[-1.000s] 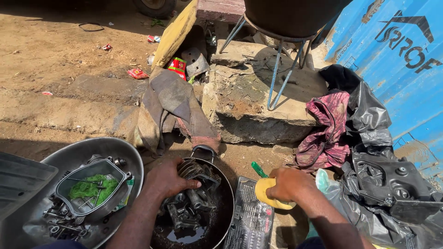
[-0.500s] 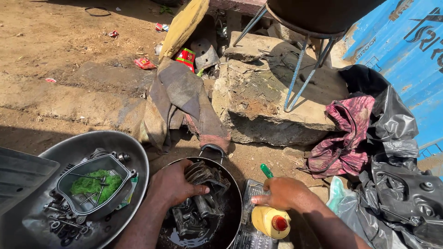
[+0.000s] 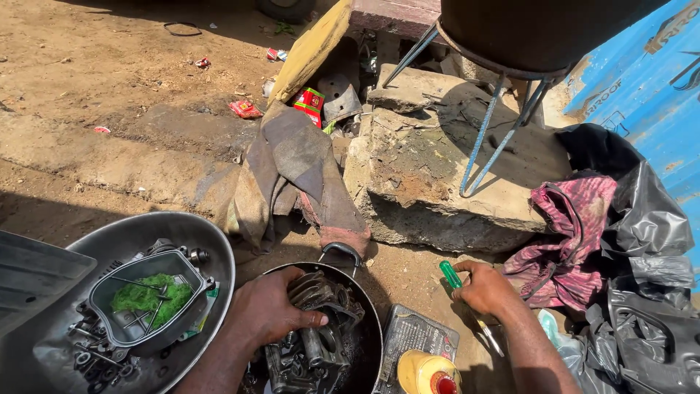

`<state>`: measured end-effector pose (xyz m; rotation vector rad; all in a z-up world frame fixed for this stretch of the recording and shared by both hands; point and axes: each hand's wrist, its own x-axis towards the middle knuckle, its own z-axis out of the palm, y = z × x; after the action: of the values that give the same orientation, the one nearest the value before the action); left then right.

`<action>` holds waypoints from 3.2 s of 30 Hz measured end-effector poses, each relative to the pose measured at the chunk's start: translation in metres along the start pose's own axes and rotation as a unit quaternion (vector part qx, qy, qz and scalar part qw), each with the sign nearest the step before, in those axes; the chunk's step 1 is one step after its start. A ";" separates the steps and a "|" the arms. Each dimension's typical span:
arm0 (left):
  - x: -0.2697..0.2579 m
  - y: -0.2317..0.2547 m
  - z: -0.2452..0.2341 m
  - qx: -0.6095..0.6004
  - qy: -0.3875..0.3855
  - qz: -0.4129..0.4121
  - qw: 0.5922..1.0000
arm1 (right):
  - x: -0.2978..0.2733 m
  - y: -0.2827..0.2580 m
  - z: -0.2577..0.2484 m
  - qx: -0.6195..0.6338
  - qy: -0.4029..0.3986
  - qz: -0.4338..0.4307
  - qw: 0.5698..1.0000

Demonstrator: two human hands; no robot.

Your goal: Cleaning and inspecting mechanical engine components using a screwdriver and fluid.

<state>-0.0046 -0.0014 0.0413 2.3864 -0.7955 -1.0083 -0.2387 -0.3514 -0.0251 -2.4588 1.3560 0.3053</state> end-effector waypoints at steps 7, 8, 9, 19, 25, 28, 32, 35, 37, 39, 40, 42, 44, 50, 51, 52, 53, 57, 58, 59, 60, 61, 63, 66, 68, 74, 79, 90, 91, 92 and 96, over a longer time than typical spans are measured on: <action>0.006 -0.003 0.006 0.010 -0.011 -0.001 1.000 | -0.116 0.007 -0.136 0.341 -0.003 -0.106 0.934; 0.007 -0.006 0.006 0.008 -0.016 0.007 1.000 | -0.131 0.012 -0.137 0.337 0.004 -0.100 0.936; 0.009 -0.009 0.006 0.017 -0.007 0.005 1.000 | -0.145 0.017 -0.139 0.378 0.082 -0.138 0.912; 0.012 -0.019 0.004 0.018 0.046 0.056 0.997 | -0.176 0.087 -0.038 0.442 0.387 -0.089 0.805; 0.004 -0.014 0.001 0.020 0.038 0.047 0.998 | -0.229 0.022 -0.026 0.674 0.270 -0.025 0.687; 0.007 -0.017 0.007 0.034 0.030 0.059 0.997 | -0.244 -0.055 0.016 0.671 0.269 0.013 0.691; 0.008 -0.021 0.009 0.041 0.019 0.060 0.997 | -0.243 -0.121 0.063 0.663 0.254 -0.064 0.702; 0.015 -0.022 0.012 0.047 0.028 0.071 0.996 | -0.247 -0.150 0.066 0.606 0.237 -0.055 0.757; 0.018 -0.025 0.013 0.051 0.036 0.066 0.996 | -0.241 -0.157 0.077 0.567 0.215 -0.050 0.794; 0.018 -0.021 0.013 0.046 0.036 0.059 0.997 | -0.236 -0.157 0.080 0.552 0.219 -0.077 0.801; 0.017 -0.020 0.012 0.040 0.034 0.052 0.997 | -0.235 -0.158 0.082 0.537 0.222 -0.103 0.807; 0.018 -0.022 0.011 0.039 0.038 0.054 0.997 | -0.232 -0.159 0.078 0.490 0.223 -0.120 0.834; 0.017 -0.021 0.010 0.038 0.041 0.059 0.997 | -0.233 -0.164 0.066 0.441 0.226 -0.134 0.858; 0.005 -0.012 0.005 0.039 0.037 0.056 0.997 | -0.234 -0.187 0.041 0.282 0.091 -0.073 0.952; 0.005 -0.011 0.006 0.038 0.040 0.056 0.997 | -0.236 -0.191 0.038 0.260 0.072 -0.077 0.960; 0.005 -0.011 0.005 0.037 0.043 0.057 0.997 | -0.238 -0.196 0.035 0.238 0.053 -0.082 0.966; 0.005 -0.010 0.003 0.041 0.044 0.056 0.997 | -0.240 -0.199 0.031 0.241 0.053 -0.082 0.966; 0.011 -0.012 0.004 0.049 0.043 0.060 0.996 | -0.240 -0.201 0.029 0.190 0.023 -0.076 0.979; 0.014 -0.012 0.005 0.050 0.039 0.059 0.996 | -0.237 -0.200 0.032 0.183 0.016 -0.077 0.980; 0.016 -0.013 0.006 0.051 0.036 0.059 0.996 | -0.237 -0.203 0.033 0.184 0.015 -0.074 0.980; 0.018 -0.014 0.007 0.050 0.035 0.059 0.996 | -0.237 -0.205 0.032 0.185 -0.008 -0.057 0.981; 0.020 -0.014 0.007 0.049 0.034 0.059 0.996 | -0.236 -0.208 0.032 0.186 -0.031 -0.039 0.981; 0.024 -0.015 0.007 0.050 0.033 0.062 0.996 | -0.238 -0.208 0.035 0.184 -0.037 -0.036 0.982; 0.026 -0.018 0.008 0.048 0.033 0.066 0.996 | -0.239 -0.202 0.053 0.184 -0.025 -0.057 0.981; 0.028 -0.021 0.009 0.045 0.033 0.067 0.996 | -0.232 -0.191 0.066 0.186 -0.006 -0.081 0.979; 0.021 -0.017 0.009 0.057 0.055 0.073 0.994 | -0.219 -0.165 0.063 0.151 0.081 -0.213 0.962; 0.018 -0.017 0.011 0.062 0.050 0.065 0.995 | -0.211 -0.161 0.071 -0.040 0.129 -0.301 0.944; 0.014 -0.018 0.013 0.069 0.051 0.057 0.995 | -0.169 -0.177 0.016 -0.056 -0.111 -0.238 0.963; 0.017 -0.017 0.012 0.071 0.052 0.054 0.995 | -0.162 -0.176 0.010 -0.035 -0.135 -0.238 0.961; 0.017 -0.018 0.013 0.071 0.052 0.054 0.995 | -0.167 -0.178 0.009 -0.035 -0.135 -0.237 0.962; 0.014 -0.015 0.010 0.063 0.052 0.053 0.995 | -0.193 -0.200 0.019 -0.015 -0.123 -0.200 0.972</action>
<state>0.0009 -0.0013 0.0192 2.4502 -0.9624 -0.8071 -0.1719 -0.0937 0.0560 -2.5436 0.7395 0.5123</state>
